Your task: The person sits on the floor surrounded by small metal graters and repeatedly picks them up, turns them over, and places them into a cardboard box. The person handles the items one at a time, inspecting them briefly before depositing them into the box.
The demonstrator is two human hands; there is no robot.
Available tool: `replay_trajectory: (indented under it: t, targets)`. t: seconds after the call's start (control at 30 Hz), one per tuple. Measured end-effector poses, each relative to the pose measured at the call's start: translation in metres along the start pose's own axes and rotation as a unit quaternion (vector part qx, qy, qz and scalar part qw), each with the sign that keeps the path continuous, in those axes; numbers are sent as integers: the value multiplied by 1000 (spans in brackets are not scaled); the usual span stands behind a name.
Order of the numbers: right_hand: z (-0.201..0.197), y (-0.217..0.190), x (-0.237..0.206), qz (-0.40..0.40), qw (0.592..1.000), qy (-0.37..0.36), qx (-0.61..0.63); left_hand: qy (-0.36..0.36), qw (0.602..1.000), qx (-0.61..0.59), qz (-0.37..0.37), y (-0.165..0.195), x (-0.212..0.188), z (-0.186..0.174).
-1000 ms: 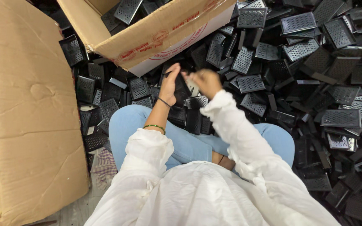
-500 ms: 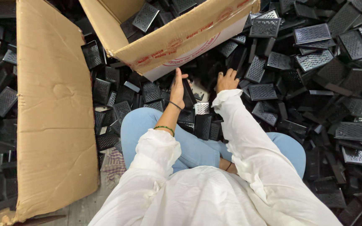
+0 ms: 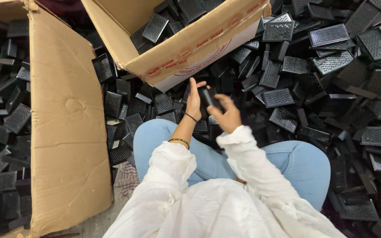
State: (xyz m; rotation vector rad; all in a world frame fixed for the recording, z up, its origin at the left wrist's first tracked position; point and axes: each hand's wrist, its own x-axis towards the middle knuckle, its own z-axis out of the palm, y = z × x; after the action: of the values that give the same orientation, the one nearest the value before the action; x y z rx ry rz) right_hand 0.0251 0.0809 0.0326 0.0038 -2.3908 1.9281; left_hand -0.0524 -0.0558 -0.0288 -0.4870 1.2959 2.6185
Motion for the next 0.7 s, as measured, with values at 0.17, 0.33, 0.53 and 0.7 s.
replay_trajectory:
  t: [0.17,0.33,0.53,0.7]
  targets:
    - [21,27,-5,-15,995,-46,91,-40,999,-14,12,-3,-8,1]
    - [7,33,6,23,979,-74,191,-45,998,-11,43,-5,-12,6]
    - [-4,30,8,26,966,-96,240,-82,990,-25,110,-10,-18,7]
    - [-1,23,4,20,977,-77,199,-104,985,24,132,-15,-20,7]
